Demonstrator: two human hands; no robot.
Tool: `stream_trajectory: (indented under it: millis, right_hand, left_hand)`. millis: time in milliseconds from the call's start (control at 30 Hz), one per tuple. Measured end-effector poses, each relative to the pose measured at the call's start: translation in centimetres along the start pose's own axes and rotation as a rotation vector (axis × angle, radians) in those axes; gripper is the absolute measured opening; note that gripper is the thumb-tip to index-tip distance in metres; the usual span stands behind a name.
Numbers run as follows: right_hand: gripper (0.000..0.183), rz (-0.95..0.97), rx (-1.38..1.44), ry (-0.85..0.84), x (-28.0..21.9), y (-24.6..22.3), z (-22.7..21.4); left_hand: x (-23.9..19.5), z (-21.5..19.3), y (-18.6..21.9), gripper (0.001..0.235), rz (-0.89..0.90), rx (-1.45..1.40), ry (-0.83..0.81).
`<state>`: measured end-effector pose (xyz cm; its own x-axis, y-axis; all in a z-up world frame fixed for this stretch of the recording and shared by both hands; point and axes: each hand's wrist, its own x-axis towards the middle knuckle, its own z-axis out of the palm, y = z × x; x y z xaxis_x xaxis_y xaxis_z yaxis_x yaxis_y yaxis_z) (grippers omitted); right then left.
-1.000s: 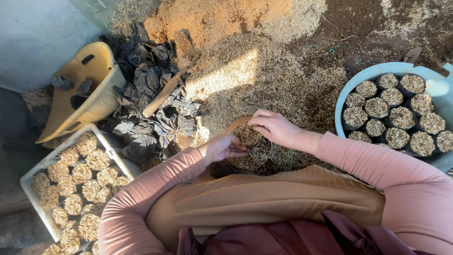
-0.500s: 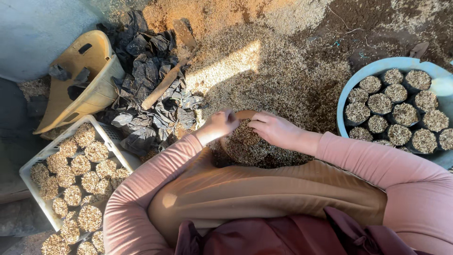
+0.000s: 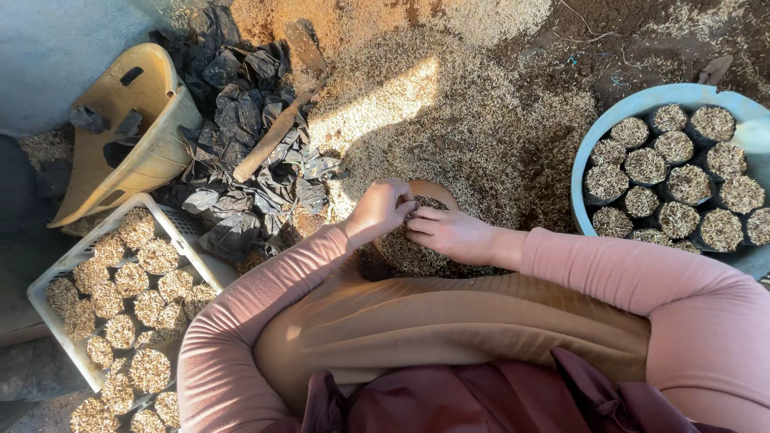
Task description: The person fills small black plastic pots with a granular substrate from a large pile on the ground. They pack the material into each pot by hand and place the filled pots into a white plastic crate. The process is repeated continuously throughout the clip.
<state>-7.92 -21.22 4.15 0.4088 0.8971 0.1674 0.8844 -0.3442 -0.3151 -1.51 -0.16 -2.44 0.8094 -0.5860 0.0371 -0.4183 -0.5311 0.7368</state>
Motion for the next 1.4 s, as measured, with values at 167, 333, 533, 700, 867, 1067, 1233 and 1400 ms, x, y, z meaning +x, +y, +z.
stream_trajectory:
  millis: [167,333,533,700,867,1067,1233,1400]
  right_hand:
    - [0.046,0.023,-0.018,-0.118,-0.1,0.9,1.2]
    - [0.039,0.052,0.184,0.027,-0.1,1.8,-0.2]
    - [0.047,0.023,0.026,-0.016,0.3,0.4,0.5]
    - [0.043,0.047,0.222,0.065,0.1,1.7,-0.1]
    - [0.040,0.137,0.160,-0.015,-1.4,0.7,-0.2]
    - [0.032,0.026,0.283,0.136,-1.3,1.6,-0.2]
    - [0.019,0.230,0.298,0.193,-1.2,2.5,-0.2]
    - [0.024,0.263,0.258,0.100,-0.9,2.7,-1.2]
  left_hand:
    - [-0.3,1.3,0.7,0.010,-0.037,0.055,0.102]
    - [-0.5,0.7,0.3,0.012,0.047,0.059,0.155]
    - [-0.7,1.6,0.4,0.013,-0.052,0.049,0.144]
    - [-0.5,1.3,0.2,0.010,-0.075,0.038,0.069]
    - [-0.7,0.9,0.1,0.007,-0.081,0.039,0.065]
    - [-0.5,-0.3,1.5,0.014,-0.166,-0.013,-0.037]
    - [-0.4,-2.0,3.2,0.042,-0.480,-0.151,-0.381]
    - [0.1,-2.7,4.1,0.052,-0.480,-0.166,-0.491]
